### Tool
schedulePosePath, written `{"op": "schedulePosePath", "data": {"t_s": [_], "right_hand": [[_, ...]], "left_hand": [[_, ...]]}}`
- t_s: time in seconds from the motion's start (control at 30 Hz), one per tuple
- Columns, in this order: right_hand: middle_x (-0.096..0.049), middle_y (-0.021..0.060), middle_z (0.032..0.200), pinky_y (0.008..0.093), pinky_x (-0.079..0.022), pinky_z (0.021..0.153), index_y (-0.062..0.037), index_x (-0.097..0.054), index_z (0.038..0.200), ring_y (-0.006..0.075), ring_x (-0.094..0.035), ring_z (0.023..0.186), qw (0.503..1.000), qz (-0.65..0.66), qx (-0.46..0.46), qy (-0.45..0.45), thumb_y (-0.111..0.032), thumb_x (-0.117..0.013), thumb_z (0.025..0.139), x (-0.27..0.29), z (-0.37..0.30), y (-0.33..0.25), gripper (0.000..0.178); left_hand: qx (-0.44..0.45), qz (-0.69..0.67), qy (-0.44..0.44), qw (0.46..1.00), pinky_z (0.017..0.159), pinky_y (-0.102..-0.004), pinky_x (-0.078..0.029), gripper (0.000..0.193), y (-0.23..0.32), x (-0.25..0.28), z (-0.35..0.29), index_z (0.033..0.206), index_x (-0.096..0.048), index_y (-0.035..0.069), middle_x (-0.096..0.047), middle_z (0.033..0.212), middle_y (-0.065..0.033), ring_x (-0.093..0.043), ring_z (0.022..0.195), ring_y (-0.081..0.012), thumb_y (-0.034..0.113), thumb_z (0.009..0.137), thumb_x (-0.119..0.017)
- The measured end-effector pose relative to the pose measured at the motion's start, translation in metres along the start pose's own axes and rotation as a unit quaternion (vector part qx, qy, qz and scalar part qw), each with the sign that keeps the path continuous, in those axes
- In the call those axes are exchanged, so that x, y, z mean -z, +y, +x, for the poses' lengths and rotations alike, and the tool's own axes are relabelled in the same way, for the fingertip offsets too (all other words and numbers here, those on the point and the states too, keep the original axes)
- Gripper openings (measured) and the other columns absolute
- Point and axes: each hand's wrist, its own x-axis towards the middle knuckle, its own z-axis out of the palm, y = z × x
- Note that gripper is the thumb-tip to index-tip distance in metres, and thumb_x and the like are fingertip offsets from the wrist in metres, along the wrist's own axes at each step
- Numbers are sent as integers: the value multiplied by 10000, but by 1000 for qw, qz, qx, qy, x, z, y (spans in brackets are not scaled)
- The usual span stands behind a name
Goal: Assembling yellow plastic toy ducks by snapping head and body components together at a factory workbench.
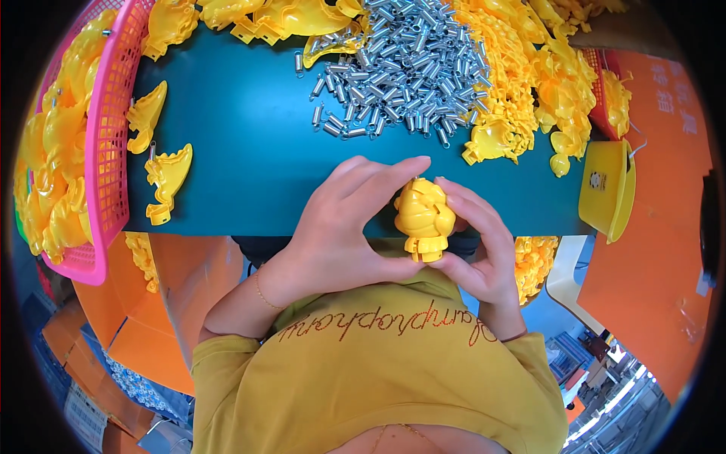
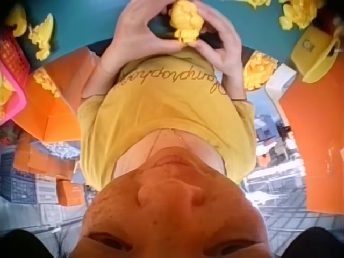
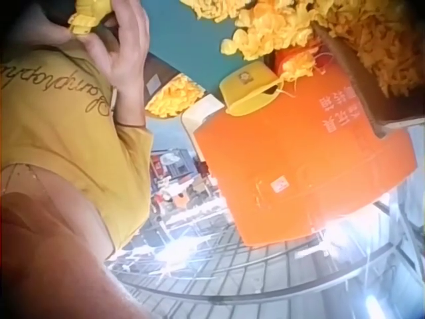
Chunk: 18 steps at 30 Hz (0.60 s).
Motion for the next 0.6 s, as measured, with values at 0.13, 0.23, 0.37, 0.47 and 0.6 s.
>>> {"op": "schedulePosePath", "data": {"t_s": [0.13,0.23,0.37,0.47,0.6], "right_hand": [[-568,240,1451,334,-570,812,-33,-605,1370,286,-660,1106,999,10,10,29,-182,-881,801,-3,-5,1,649],[-577,257,1432,330,-574,825,-29,-613,1355,295,-662,1142,999,4,29,41,-161,-888,793,0,-3,1,640],[-602,250,1407,345,-573,849,-27,-624,1341,322,-665,1172,1000,-14,24,7,-174,-886,782,2,0,1,635],[-602,246,1414,369,-560,883,-28,-627,1341,328,-673,1165,998,-49,28,-16,-179,-879,774,5,3,-2,639],[-591,241,1436,398,-524,930,-31,-617,1365,323,-689,1109,997,-62,3,-38,-192,-868,772,4,4,-8,664]], "left_hand": [[3,0,11,1000,826,-366,-501,855,-1,-2,0,1386,-602,102,-646,1037,-61,-592,871,-247,170,587,-896],[-3,-4,26,1000,806,-346,-488,857,-1,-3,0,1378,-616,104,-640,1016,-38,-578,825,-215,150,569,-894],[-11,-2,25,1000,804,-344,-489,853,-2,-3,0,1377,-617,113,-629,988,-41,-579,826,-219,148,569,-890],[-3,-4,24,1000,803,-344,-490,846,-2,-3,-1,1372,-623,112,-627,972,-44,-582,822,-218,154,571,-891],[-9,-1,22,1000,803,-344,-491,841,-4,-1,-1,1367,-631,114,-627,953,-43,-587,822,-216,168,569,-893]]}}
